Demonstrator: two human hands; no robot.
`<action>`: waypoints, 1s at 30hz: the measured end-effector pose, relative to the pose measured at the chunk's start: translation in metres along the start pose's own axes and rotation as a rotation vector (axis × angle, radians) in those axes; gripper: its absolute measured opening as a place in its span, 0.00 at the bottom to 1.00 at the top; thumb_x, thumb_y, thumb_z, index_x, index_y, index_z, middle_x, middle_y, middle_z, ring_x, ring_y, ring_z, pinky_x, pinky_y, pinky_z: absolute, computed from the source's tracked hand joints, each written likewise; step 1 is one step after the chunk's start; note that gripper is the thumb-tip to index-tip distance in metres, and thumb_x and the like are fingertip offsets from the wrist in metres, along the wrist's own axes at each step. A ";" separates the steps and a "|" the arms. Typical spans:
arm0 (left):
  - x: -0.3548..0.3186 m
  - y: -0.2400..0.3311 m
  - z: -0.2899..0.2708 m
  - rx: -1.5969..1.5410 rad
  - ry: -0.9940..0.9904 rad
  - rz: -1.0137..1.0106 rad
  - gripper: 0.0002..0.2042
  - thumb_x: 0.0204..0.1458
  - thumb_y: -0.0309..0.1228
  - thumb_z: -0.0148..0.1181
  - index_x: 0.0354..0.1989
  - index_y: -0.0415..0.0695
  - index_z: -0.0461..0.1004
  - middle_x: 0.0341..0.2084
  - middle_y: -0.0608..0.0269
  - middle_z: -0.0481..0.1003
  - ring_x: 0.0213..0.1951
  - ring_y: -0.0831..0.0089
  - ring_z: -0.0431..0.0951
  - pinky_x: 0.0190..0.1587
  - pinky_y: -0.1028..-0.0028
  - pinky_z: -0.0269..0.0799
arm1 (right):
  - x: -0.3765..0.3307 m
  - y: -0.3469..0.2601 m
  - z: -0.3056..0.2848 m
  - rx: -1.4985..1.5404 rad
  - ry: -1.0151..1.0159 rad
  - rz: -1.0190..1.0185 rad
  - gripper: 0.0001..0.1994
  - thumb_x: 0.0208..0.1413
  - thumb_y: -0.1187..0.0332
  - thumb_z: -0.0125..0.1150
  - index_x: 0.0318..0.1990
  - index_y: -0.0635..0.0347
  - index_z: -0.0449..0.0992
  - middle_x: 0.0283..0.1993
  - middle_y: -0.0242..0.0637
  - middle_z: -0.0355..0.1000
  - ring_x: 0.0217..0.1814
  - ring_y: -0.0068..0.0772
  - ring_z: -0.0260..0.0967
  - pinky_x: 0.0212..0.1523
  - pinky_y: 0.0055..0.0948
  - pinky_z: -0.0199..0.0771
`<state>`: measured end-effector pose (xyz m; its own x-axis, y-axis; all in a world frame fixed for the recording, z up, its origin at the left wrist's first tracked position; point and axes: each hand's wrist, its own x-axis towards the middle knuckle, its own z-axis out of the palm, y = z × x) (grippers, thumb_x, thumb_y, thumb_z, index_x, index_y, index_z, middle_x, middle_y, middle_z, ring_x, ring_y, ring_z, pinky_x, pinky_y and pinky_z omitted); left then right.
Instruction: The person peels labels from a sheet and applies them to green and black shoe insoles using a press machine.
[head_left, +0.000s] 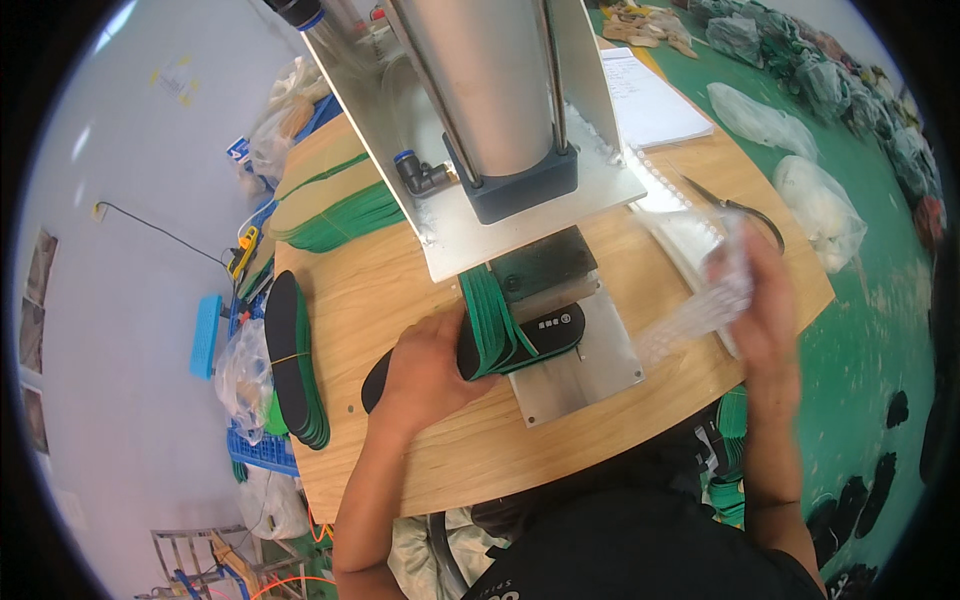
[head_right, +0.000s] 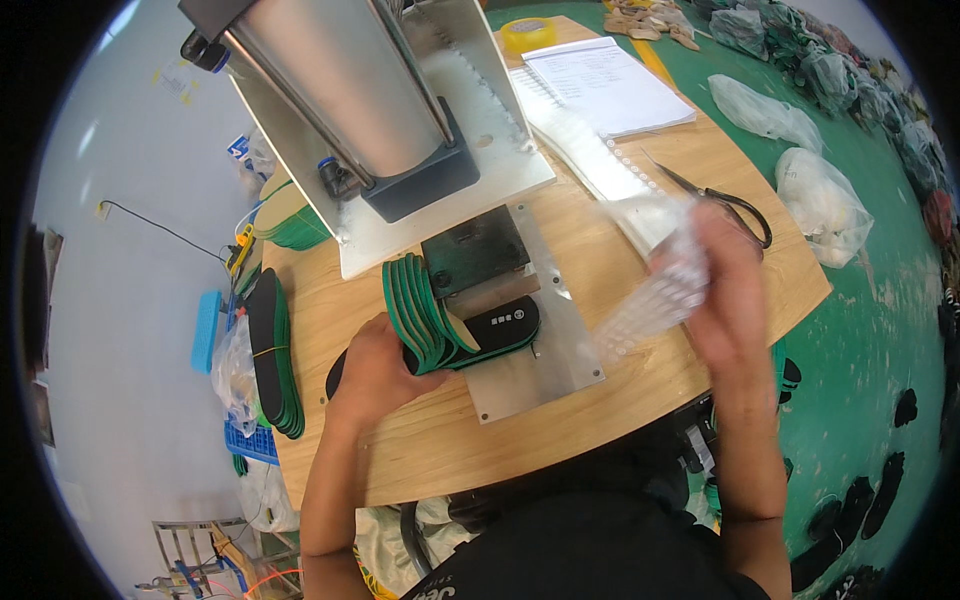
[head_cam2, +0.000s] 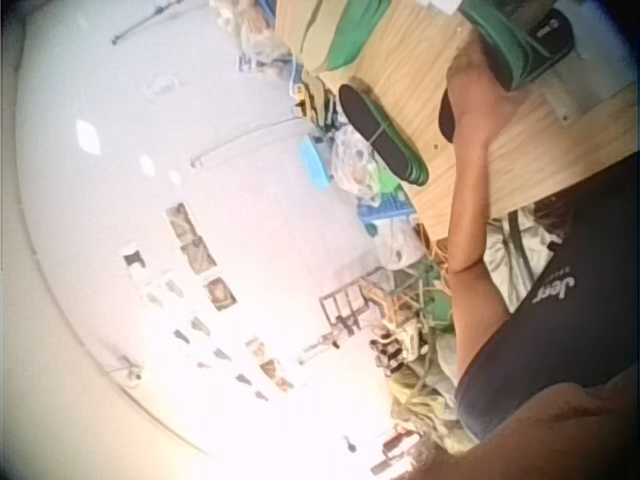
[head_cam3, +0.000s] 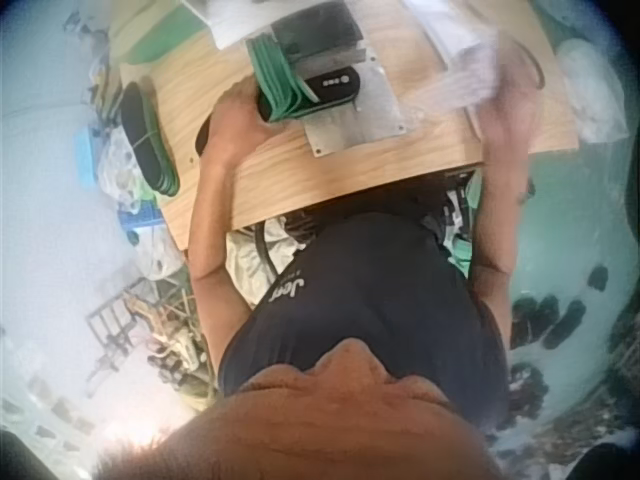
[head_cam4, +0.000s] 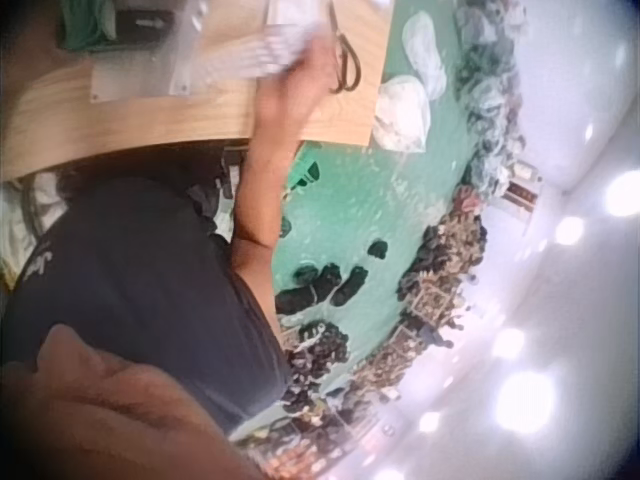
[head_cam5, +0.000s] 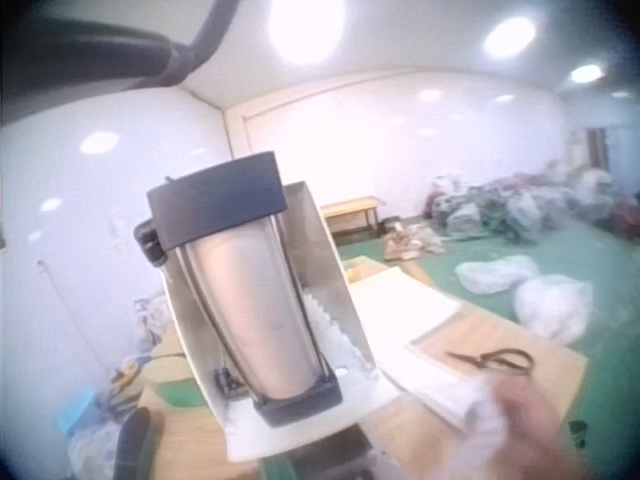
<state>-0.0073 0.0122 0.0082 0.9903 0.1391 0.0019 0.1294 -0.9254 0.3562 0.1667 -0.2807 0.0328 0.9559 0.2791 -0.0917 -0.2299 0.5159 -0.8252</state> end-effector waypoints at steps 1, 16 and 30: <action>-0.003 -0.002 -0.003 -0.040 0.001 -0.014 0.41 0.33 0.40 0.72 0.58 0.36 0.63 0.39 0.45 0.73 0.43 0.49 0.72 0.49 0.61 0.68 | 0.000 -0.018 0.001 0.062 -0.039 -0.098 0.09 0.60 0.68 0.51 0.41 0.65 0.68 0.29 0.33 0.67 0.26 0.24 0.65 0.25 0.18 0.66; -0.021 -0.022 -0.016 -0.588 0.513 -0.087 0.15 0.36 0.21 0.60 0.38 0.35 0.76 0.28 0.58 0.77 0.30 0.74 0.74 0.35 0.72 0.71 | -0.009 0.080 0.010 -0.077 0.013 0.314 0.08 0.60 0.66 0.56 0.31 0.59 0.71 0.20 0.27 0.65 0.17 0.18 0.60 0.16 0.20 0.61; -0.029 -0.029 -0.015 -0.744 0.654 -0.124 0.14 0.36 0.21 0.62 0.36 0.35 0.74 0.31 0.60 0.76 0.34 0.74 0.73 0.40 0.71 0.71 | -0.022 0.084 0.027 -0.663 -0.273 0.566 0.11 0.59 0.65 0.55 0.28 0.61 0.72 0.18 0.29 0.65 0.14 0.20 0.60 0.13 0.21 0.56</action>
<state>-0.0406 0.0400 0.0117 0.7199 0.5939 0.3593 -0.0564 -0.4659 0.8830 0.1214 -0.2219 -0.0191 0.6363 0.5747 -0.5147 -0.4182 -0.3036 -0.8561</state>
